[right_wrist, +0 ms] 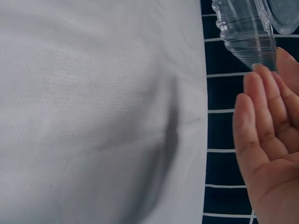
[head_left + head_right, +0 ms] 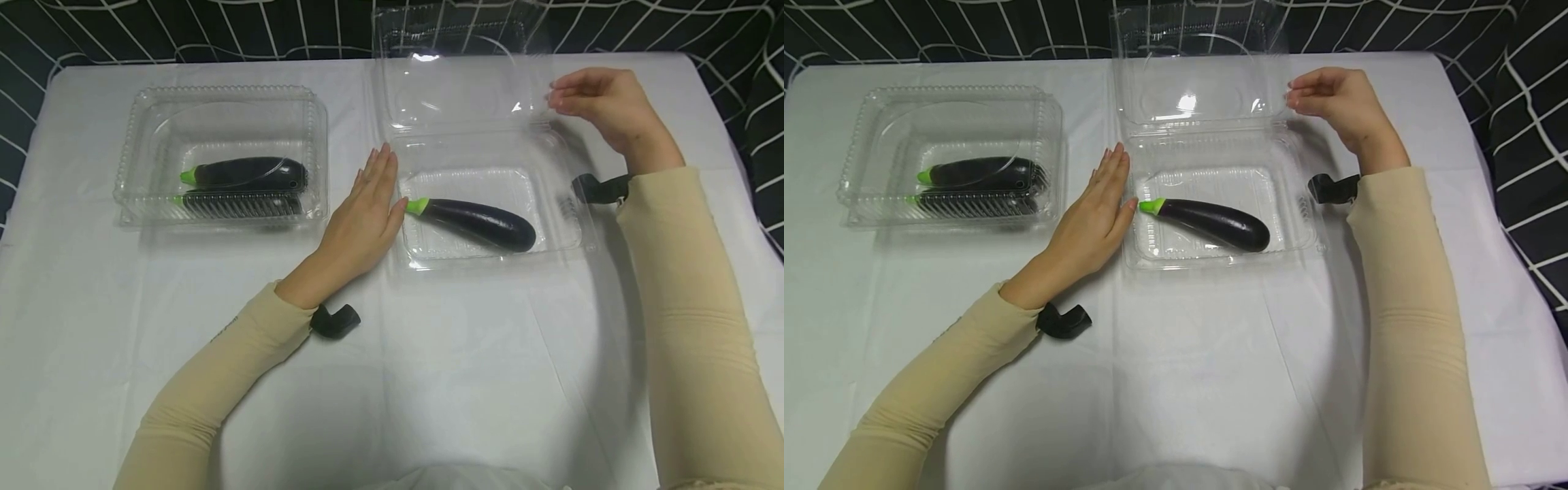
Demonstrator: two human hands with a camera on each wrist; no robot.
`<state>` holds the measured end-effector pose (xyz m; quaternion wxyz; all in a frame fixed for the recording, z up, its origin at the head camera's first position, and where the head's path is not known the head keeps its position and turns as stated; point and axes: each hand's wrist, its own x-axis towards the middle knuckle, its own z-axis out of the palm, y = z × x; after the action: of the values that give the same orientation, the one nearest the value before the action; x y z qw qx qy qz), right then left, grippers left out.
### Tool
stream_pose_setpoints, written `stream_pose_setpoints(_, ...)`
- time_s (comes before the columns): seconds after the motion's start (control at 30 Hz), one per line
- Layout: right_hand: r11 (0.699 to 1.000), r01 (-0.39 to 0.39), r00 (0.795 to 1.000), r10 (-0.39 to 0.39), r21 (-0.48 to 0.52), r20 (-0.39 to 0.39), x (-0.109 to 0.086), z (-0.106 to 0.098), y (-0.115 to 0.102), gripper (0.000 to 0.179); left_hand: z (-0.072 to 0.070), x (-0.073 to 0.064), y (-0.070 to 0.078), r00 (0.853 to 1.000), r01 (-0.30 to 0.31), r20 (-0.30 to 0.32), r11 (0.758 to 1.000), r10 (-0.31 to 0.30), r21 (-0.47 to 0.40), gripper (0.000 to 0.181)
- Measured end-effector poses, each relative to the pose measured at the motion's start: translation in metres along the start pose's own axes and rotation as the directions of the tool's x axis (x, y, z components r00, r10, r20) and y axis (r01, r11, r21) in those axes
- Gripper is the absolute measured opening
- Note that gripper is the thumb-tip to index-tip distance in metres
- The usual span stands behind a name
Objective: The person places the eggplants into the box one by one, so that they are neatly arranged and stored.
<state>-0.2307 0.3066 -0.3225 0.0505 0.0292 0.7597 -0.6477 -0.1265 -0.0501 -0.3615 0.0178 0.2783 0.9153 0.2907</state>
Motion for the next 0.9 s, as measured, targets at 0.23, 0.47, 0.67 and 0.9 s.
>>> stream_pose_setpoints(0.23,0.982,0.144,0.988,-0.135,0.124,-0.077,-0.004,0.001,0.005,0.022,0.001,0.001,0.001,1.0,0.002,0.001,1.0,-0.002,-0.002,0.058)
stream_pose_setpoints(0.47,0.974,0.212,0.969,-0.199,0.082,-0.144,-0.006,0.004,0.004,0.022,0.001,0.001,0.001,1.0,0.007,-0.002,1.0,-0.007,-0.003,0.059)
stream_pose_setpoints(0.67,0.97,0.235,0.957,-0.221,0.06,-0.189,-0.008,0.006,0.005,0.024,0.001,0.001,0.001,1.0,0.003,-0.005,1.0,-0.003,0.002,0.059)
stream_pose_setpoints(0.9,0.946,0.306,0.934,-0.277,0.104,-0.226,-0.016,0.007,0.007,0.023,0.001,0.001,0.001,1.0,0.008,-0.003,1.0,-0.008,0.005,0.059)
